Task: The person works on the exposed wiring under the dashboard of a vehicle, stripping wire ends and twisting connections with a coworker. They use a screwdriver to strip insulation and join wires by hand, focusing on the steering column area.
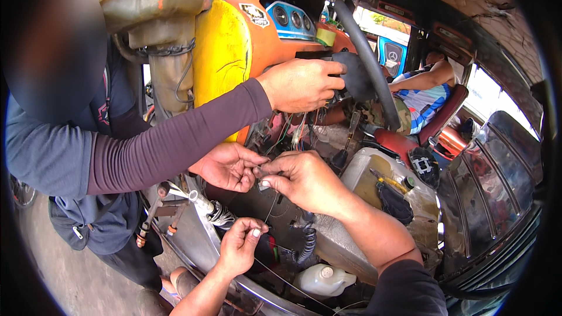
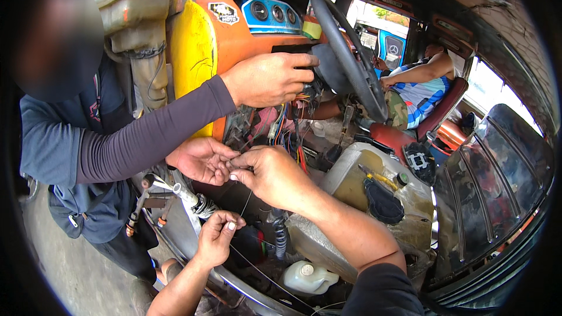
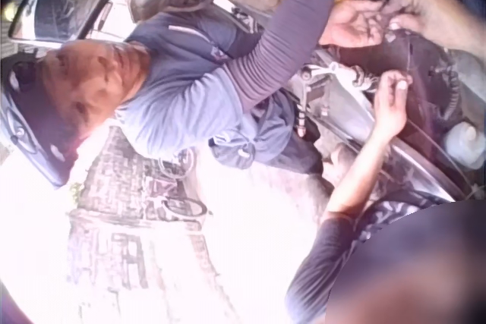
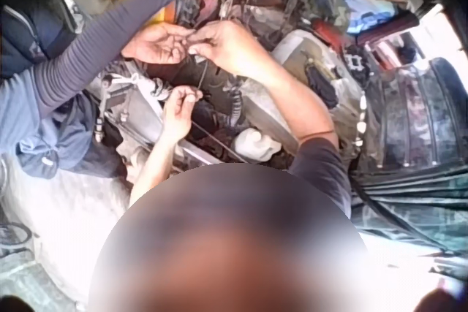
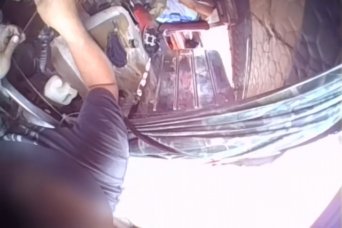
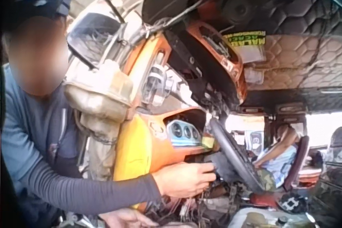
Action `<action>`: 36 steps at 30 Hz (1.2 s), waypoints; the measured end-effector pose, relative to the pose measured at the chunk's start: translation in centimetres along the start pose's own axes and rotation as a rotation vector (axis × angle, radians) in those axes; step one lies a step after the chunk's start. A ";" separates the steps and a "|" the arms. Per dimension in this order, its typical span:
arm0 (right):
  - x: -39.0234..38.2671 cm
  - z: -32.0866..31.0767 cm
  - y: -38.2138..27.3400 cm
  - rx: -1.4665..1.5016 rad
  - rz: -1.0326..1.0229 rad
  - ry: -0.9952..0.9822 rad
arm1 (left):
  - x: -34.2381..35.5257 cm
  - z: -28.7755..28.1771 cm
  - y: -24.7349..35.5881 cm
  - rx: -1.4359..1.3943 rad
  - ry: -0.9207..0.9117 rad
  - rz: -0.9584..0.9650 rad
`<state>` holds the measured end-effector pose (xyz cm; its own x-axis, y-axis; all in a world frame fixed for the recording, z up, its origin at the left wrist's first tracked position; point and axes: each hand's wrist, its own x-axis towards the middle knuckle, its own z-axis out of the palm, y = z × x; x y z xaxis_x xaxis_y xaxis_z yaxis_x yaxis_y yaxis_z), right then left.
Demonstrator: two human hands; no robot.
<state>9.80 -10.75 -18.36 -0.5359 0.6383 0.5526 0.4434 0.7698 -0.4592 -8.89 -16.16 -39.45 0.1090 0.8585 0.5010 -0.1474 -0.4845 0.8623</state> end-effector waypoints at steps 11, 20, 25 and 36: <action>0.0 -0.3 -0.9 0.059 0.063 -0.038 | 0.0 0.1 -0.6 -0.101 0.019 -0.026; -0.3 -1.0 -0.9 0.212 0.225 -0.063 | -0.3 0.0 -0.6 -0.077 0.016 -0.046; 0.0 -2.1 -1.0 0.313 0.329 -0.052 | -0.1 0.1 -0.7 -0.072 0.023 -0.002; 0.2 -1.8 -0.2 0.278 0.318 -0.041 | -0.1 0.0 -0.3 -0.033 0.012 -0.036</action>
<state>10.96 -10.79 -16.90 -0.4347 0.8390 0.3274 0.3837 0.5014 -0.7755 -8.91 -16.12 -39.77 0.1035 0.8771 0.4690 -0.1759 -0.4479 0.8766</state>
